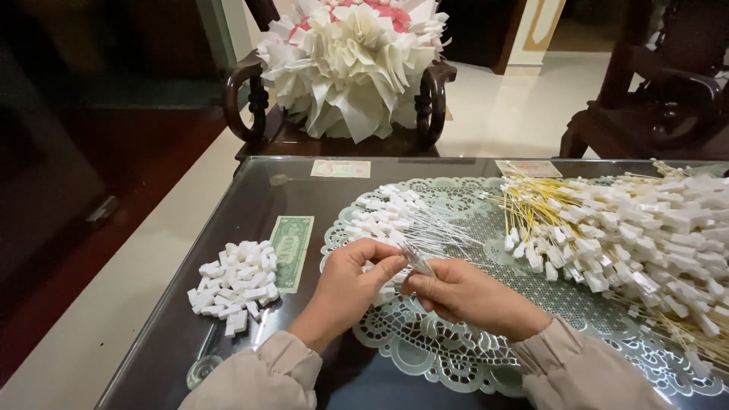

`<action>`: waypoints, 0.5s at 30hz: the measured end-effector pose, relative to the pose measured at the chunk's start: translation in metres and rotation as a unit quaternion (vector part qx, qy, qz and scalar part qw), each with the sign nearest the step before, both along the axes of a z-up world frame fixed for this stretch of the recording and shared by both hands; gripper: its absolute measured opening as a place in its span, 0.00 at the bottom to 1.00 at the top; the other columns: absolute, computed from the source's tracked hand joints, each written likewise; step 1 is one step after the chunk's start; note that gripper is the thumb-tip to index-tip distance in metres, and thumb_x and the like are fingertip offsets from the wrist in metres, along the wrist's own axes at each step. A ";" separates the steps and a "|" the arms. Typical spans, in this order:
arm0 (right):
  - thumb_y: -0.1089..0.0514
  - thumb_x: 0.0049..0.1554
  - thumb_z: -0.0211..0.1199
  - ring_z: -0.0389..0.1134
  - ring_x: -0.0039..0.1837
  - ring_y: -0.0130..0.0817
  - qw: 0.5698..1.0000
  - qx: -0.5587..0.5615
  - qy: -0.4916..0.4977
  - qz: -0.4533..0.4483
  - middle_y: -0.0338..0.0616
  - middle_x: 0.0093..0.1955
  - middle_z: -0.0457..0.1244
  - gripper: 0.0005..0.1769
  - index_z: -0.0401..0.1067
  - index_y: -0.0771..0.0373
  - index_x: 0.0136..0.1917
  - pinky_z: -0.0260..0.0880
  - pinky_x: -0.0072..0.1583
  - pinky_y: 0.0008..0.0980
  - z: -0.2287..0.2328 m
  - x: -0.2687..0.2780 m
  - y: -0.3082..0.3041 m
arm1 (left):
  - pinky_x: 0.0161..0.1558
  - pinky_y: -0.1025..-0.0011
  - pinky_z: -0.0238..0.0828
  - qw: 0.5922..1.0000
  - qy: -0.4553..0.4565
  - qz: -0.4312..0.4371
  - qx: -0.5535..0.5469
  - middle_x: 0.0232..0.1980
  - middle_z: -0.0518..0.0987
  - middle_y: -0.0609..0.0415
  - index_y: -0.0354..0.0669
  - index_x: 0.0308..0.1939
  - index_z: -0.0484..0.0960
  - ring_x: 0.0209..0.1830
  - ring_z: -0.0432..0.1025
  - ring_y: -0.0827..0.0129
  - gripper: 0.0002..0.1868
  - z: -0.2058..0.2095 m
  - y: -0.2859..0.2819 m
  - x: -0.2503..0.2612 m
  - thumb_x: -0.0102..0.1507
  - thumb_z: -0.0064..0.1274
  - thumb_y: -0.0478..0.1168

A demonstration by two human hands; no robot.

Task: Assembling small white plastic caps onto thin wire stems on a glass table.

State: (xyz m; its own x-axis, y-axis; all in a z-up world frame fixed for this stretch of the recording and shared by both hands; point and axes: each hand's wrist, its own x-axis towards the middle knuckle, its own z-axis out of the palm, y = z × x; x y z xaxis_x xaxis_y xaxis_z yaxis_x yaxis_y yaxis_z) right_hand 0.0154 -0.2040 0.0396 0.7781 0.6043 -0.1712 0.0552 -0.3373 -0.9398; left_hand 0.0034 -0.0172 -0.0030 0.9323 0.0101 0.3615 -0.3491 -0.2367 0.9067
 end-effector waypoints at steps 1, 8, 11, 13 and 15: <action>0.51 0.64 0.52 0.51 0.23 0.25 1.000 0.000 0.000 0.001 0.40 0.19 0.54 0.21 0.68 0.66 0.34 0.51 0.28 0.22 -0.005 0.004 -0.001 | 0.44 0.72 0.68 1.000 0.000 0.001 0.000 0.30 0.82 0.55 0.46 0.37 0.88 0.36 0.72 0.73 0.08 0.001 0.001 0.000 0.58 0.61 0.43; 0.55 0.62 0.54 0.55 0.23 0.27 0.992 0.097 -0.007 -0.085 0.47 0.26 0.59 0.15 0.71 0.71 0.45 0.54 0.26 0.23 -0.024 0.015 -0.005 | 0.39 0.77 0.64 0.999 0.035 0.017 -0.015 0.27 0.81 0.56 0.44 0.36 0.89 0.32 0.70 0.77 0.07 0.007 0.000 -0.006 0.58 0.61 0.42; 0.58 0.60 0.57 0.53 0.21 0.26 0.986 0.126 -0.018 -0.103 0.48 0.26 0.59 0.13 0.72 0.73 0.46 0.52 0.24 0.22 -0.024 0.015 -0.005 | 0.38 0.78 0.64 0.999 0.040 0.018 -0.017 0.26 0.81 0.56 0.43 0.36 0.88 0.32 0.69 0.77 0.07 0.009 -0.003 -0.007 0.59 0.60 0.41; 0.60 0.60 0.57 0.53 0.21 0.26 0.985 0.132 -0.020 -0.106 0.49 0.27 0.59 0.12 0.72 0.74 0.47 0.51 0.24 0.22 -0.026 0.016 -0.005 | 0.38 0.79 0.64 0.999 0.047 0.015 -0.020 0.26 0.81 0.56 0.43 0.37 0.88 0.32 0.69 0.78 0.08 0.007 -0.003 -0.006 0.59 0.59 0.41; 0.59 0.60 0.56 0.53 0.21 0.27 0.983 0.149 -0.018 -0.109 0.49 0.27 0.60 0.12 0.71 0.72 0.47 0.51 0.24 0.22 -0.031 0.019 -0.005 | 0.38 0.79 0.63 0.998 0.049 0.009 -0.031 0.26 0.81 0.56 0.42 0.37 0.88 0.32 0.69 0.77 0.08 0.004 -0.003 -0.005 0.59 0.59 0.41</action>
